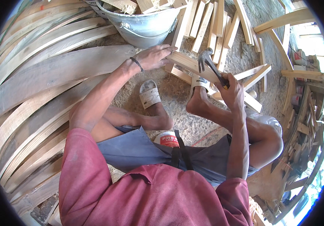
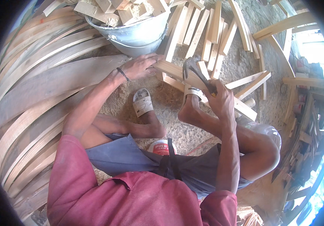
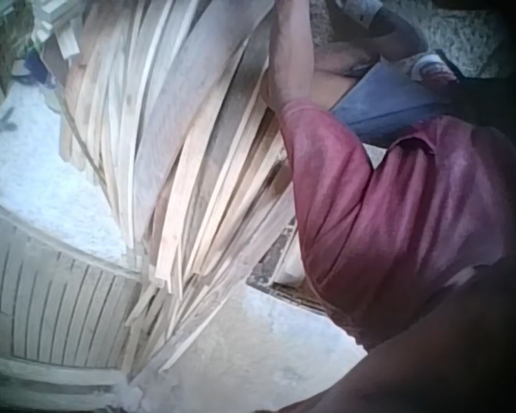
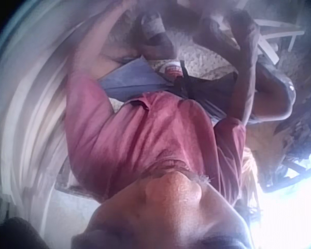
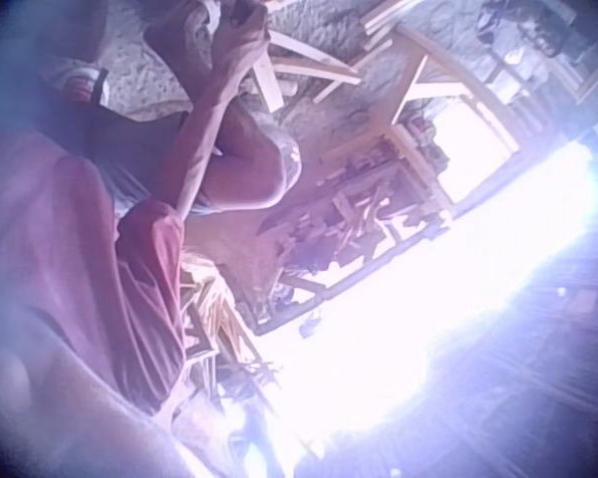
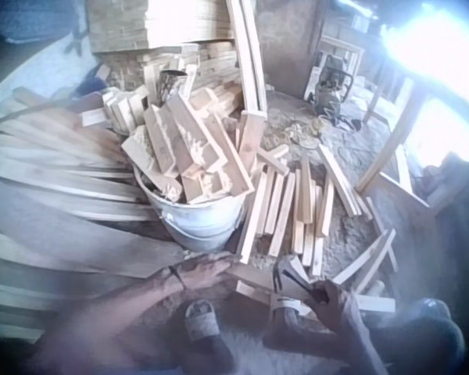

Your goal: The person assembles wooden furniture components by applying glue, positioning wooden slats, and driving nails into the joints using a hammer.

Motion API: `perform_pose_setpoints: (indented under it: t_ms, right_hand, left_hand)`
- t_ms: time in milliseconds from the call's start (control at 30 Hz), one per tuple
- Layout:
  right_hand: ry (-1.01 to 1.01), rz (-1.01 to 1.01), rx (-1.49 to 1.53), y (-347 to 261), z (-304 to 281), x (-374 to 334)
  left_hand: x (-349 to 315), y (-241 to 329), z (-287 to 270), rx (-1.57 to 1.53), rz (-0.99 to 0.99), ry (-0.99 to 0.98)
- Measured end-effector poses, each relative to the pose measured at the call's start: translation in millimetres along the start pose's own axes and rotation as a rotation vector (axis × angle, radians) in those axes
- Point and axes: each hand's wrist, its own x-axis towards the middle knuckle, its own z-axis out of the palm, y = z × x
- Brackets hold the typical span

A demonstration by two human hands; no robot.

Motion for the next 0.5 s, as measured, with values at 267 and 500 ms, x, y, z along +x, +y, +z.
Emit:
perform_pose_setpoints:
  t_ms: [267, 500]
  right_hand:
    - [0.006, 0.011, -0.022, 2, -1, 0]
    - [-0.014, 0.028, -0.006, 1, -2, 1]
  left_hand:
    - [3, -13, 6, -0.087, 0.061, 0.045]
    - [4, -18, 12, -0.096, 0.083, 0.067]
